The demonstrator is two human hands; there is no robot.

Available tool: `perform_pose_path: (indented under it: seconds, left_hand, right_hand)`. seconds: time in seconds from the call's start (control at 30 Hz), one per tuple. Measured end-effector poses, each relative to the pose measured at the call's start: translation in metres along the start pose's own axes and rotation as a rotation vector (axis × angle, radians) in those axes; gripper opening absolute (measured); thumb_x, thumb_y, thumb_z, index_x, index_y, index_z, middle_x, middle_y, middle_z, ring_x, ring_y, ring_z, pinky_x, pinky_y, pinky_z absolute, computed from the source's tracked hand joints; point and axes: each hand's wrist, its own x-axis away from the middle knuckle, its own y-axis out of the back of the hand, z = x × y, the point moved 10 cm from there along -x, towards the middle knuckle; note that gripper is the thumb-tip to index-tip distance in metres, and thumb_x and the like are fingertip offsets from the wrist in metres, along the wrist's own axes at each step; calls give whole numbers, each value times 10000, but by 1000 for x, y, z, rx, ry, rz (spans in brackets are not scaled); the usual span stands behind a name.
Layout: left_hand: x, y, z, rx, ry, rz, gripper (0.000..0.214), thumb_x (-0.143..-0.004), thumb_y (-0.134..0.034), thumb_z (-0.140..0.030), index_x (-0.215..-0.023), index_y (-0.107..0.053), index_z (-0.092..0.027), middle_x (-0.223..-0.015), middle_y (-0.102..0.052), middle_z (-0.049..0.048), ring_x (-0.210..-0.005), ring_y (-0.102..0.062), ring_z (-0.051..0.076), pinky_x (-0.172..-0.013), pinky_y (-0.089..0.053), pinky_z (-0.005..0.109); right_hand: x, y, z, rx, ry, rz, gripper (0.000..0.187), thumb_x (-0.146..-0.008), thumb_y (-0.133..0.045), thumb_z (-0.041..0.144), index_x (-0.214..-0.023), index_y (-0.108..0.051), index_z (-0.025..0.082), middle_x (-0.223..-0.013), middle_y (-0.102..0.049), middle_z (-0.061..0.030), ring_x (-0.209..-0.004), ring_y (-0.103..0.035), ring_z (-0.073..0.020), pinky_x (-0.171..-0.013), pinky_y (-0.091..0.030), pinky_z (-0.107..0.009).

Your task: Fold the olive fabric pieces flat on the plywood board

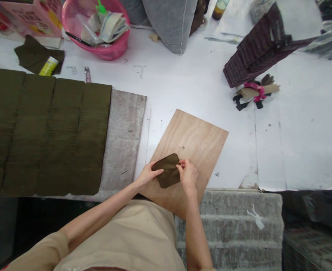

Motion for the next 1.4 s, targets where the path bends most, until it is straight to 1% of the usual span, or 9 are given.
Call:
perform_pose_path:
  seconds: [0.27, 0.4, 0.53, 0.6, 0.77, 1.0, 1.13, 1.3, 1.4]
  left_hand:
    - [0, -1, 5, 88, 17, -27, 470, -582, -810, -355, -962, -650, -130, -938, -716, 65, -835, -652, 210, -780, -506, 321]
    - [4, -6, -7, 65, -46, -12, 426, -604, -791, -347, -952, -647, -149, -885, -700, 32, -805, -635, 184, -759, -492, 292]
    - [9, -13, -31, -27, -139, 43, 358, -616, -774, -353, -896, -656, -164, -794, -668, -5, -745, -603, 155, -716, -470, 260]
    - [11, -16, -41, -59, -160, 77, 350, -623, -768, -363, -892, -662, -165, -791, -664, -3, -739, -595, 154, -703, -460, 252]
    - [14, -20, -57, -47, -160, 168, 377, -637, -768, -375, -933, -662, -167, -815, -672, 4, -754, -605, 162, -709, -455, 251]
    - [15, -32, -57, -2, -130, 290, 468, -646, -783, -336, -1059, -666, -149, -1054, -701, 78, -1022, -614, 256, -917, -460, 356]
    - [12, -32, -41, 78, 6, 293, 489, -667, -771, -368, -1090, -665, -147, -1061, -711, 89, -980, -648, 266, -881, -499, 379]
    - [13, -24, -27, 161, 97, 283, 453, -655, -793, -333, -1050, -676, -144, -1033, -722, 101, -887, -684, 239, -822, -525, 342]
    - [15, -23, -19, 220, 138, 296, 454, -671, -784, -333, -1072, -667, -156, -1061, -715, 104, -889, -686, 229, -827, -522, 340]
  right_hand:
    - [-3, -9, -8, -188, -5, 18, 176, -788, -616, 271, -950, -608, 202, -804, -674, -23, -732, -623, -187, -664, -426, -287]
    - [-7, -9, -8, -472, 2, -5, 485, -699, -699, 316, -1143, -564, 175, -1071, -645, -92, -949, -613, -210, -825, -476, -340]
    - [-11, -20, -5, -839, -27, 135, 742, -630, -758, 338, -1301, -477, 191, -1087, -654, -72, -974, -620, -202, -869, -490, -349]
    - [-10, -24, -3, -961, -42, 211, 715, -598, -780, 330, -1255, -528, 201, -1011, -679, -39, -925, -629, -194, -847, -499, -342]
    - [1, -29, -4, -1085, -76, 277, 346, -612, -772, 333, -906, -668, 183, -871, -710, -17, -810, -643, -191, -778, -515, -341]
    - [25, -36, 5, -1191, -110, 175, 342, -686, -711, 371, -973, -647, 196, -972, -711, -44, -882, -647, -209, -842, -516, -390]
    - [33, -38, 4, -1263, -168, 128, 415, -729, -680, 398, -1085, -609, 197, -1060, -695, -63, -956, -644, -214, -863, -522, -386]
    - [43, -52, 3, -1248, -250, 214, 420, -774, -641, 454, -1087, -609, 176, -1071, -694, -82, -945, -655, -219, -829, -538, -368]
    - [47, -48, -1, -1221, -260, 124, 388, -793, -626, 443, -1072, -611, 173, -1030, -701, -71, -903, -656, -204, -817, -535, -356]
